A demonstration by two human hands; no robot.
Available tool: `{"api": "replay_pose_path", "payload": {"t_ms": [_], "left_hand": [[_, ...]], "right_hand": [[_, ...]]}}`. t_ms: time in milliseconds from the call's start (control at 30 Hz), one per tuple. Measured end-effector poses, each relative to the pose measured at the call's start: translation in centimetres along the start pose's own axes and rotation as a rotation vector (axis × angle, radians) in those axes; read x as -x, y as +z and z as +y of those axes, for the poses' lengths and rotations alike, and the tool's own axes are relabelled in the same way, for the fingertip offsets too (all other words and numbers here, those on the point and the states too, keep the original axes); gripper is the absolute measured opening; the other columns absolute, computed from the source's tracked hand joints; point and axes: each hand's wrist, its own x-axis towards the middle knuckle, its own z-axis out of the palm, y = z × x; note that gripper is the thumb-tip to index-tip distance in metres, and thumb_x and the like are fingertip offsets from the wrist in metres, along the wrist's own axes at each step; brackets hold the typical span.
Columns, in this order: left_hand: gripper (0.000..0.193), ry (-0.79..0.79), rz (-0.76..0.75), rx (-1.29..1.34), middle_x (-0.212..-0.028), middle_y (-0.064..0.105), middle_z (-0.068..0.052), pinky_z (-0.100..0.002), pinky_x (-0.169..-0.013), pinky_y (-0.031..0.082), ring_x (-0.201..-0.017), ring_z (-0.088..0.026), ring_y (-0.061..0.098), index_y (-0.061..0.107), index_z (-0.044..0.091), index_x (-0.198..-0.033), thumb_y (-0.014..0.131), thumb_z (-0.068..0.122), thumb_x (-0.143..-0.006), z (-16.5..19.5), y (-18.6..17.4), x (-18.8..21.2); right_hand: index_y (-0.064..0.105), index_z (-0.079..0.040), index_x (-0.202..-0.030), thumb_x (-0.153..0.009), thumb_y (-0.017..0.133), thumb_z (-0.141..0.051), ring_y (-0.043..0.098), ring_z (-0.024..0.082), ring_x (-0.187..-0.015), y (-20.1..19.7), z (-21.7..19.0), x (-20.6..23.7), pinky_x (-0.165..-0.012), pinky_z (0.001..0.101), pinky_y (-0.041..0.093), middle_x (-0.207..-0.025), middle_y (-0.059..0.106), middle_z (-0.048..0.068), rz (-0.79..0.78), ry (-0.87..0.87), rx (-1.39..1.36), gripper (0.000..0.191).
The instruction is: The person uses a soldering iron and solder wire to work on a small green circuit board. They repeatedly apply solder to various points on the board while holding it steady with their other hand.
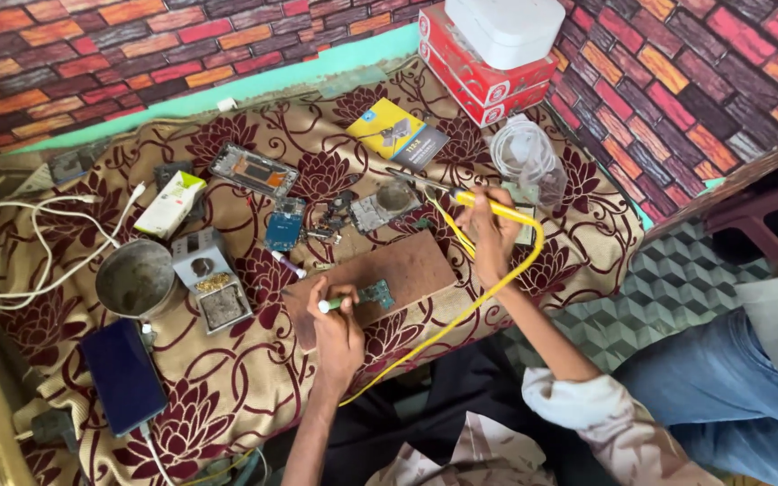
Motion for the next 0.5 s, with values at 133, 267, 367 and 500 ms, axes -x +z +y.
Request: {"api": "replay_pose_path", "payload": {"t_ms": [133, 267, 367, 500], "left_hand": [[0.047, -0.021, 0.007, -0.001, -0.103, 0.065, -0.018, -0.041, -0.086, 0.054, -0.089, -0.028, 0.067, 0.019, -0.001, -0.146, 0.042, -0.006, -0.104, -0.2, 0.0, 0.4], [0.059, -0.007, -0.012, -0.031, -0.104, 0.063, -0.016, -0.04, -0.088, 0.054, -0.092, -0.026, 0.066, 0.015, -0.001, -0.149, 0.039, -0.012, -0.096, -0.9, 0.1, 0.4], [0.062, -0.044, -0.016, 0.012, -0.105, 0.063, -0.015, -0.04, -0.087, 0.054, -0.092, -0.025, 0.065, 0.015, 0.001, -0.15, 0.04, -0.014, -0.095, -0.9, 0.1, 0.7], [0.068, -0.014, -0.02, -0.016, -0.105, 0.062, -0.016, -0.04, -0.09, 0.052, -0.095, -0.026, 0.064, 0.012, 0.0, -0.153, 0.037, -0.016, -0.092, -0.6, 0.0, 0.9]], "right_hand": [[0.06, -0.002, -0.121, -0.103, 0.062, -0.016, 0.052, 0.008, -0.069, -1.7, -1.2, 4.7, -0.064, 0.026, 0.047, -0.088, 0.064, 0.005, -0.011, 0.121, -0.066, 0.023], [0.06, -0.002, -0.115, -0.111, 0.055, -0.026, 0.047, 0.009, -0.072, -2.9, 0.7, 6.2, -0.066, 0.0257, 0.043, -0.087, 0.057, 0.002, 0.049, 0.202, -0.257, 0.024], [0.058, -0.002, -0.107, -0.113, 0.055, -0.031, 0.043, 0.009, -0.069, -4.2, 3.0, 7.1, -0.062, 0.0259, 0.04, -0.084, 0.053, 0.002, 0.134, 0.323, -0.321, 0.03], [0.056, -0.004, -0.097, -0.11, 0.055, -0.033, 0.043, 0.009, -0.063, -4.8, 5.7, 8.8, -0.052, 0.0261, 0.036, -0.082, 0.053, 0.001, 0.207, 0.41, -0.311, 0.032]]}}
